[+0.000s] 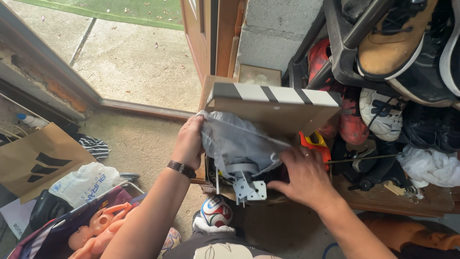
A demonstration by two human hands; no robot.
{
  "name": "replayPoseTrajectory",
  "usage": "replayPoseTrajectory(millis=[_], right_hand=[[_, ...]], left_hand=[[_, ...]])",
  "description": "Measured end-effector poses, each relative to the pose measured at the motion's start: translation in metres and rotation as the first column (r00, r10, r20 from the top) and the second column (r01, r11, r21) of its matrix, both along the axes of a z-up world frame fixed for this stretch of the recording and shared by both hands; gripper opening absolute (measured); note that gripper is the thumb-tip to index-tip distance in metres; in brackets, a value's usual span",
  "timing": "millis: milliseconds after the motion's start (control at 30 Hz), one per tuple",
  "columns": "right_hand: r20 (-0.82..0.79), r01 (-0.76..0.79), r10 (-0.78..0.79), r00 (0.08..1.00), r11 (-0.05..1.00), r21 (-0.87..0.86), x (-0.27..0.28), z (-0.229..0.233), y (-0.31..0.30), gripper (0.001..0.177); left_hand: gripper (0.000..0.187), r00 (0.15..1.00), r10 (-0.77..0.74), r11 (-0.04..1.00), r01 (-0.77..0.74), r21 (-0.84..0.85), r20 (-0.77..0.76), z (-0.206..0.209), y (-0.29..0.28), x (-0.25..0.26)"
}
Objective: Sorting through a box of miscellaneous tools and electronic components on the floor
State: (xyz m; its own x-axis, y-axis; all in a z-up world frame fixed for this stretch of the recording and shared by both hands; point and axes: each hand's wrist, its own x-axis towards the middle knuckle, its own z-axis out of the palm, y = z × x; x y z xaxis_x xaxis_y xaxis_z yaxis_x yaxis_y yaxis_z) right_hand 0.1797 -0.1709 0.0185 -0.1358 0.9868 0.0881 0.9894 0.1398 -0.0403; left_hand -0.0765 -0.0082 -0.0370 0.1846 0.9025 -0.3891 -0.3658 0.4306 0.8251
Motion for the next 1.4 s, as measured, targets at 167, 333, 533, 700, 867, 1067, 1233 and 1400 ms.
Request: replayPoseTrajectory(millis=[167,333,533,700,867,1067,1233,1400], right_hand=[[-0.273,0.025,-0.051,0.961,0.995,-0.096,-0.028,-0.002,-0.017,0.077],[-0.269,0.002,-0.032,0.962,0.994,-0.108,-0.056,-0.003,-0.02,0.102],[-0.21,0.195,-0.261,0.942,0.937,-0.29,-0.073,-0.008,-0.007,0.102],[-0.419,0.279,-0.357,0.835,0.931,-0.237,-0.048,-0.033,0.02,0.059],[-0.63,0.43,-0.377,0.678,0.9,-0.075,0.002,-0.1,0.053,0.038],[-0.887,0.277,-0.449,-0.112,0.843,-0.462,-0.036,-0.018,0.055,0.03],[-0.955,0.012,-0.257,-0.146,0.965,-0.262,-0.046,0.013,0.055,0.028],[-0.998,-0.406,-0.043,0.051,0.912,-0.06,-0.055,0.038,0.074,0.022]], left_hand=[[0.023,0.999,-0.043,0.99,0.044,0.131,-0.011,-0.007,-0.009,0.011],[0.023,0.996,-0.065,0.988,0.056,0.144,0.063,-0.001,-0.018,0.013],[0.021,0.934,-0.289,0.861,0.349,0.369,-0.209,0.023,-0.044,0.014],[0.03,0.796,-0.231,0.394,0.602,0.695,-0.559,0.075,-0.07,0.009],[0.038,0.747,-0.118,0.353,0.647,0.676,-0.654,0.054,-0.083,0.017],[0.093,0.506,0.26,0.318,0.759,0.568,-0.822,0.046,-0.085,0.034],[0.093,0.581,0.272,0.472,0.614,0.632,-0.767,0.032,-0.072,0.04],[0.023,0.759,0.342,0.263,0.489,0.832,-0.554,0.026,-0.063,0.046]])
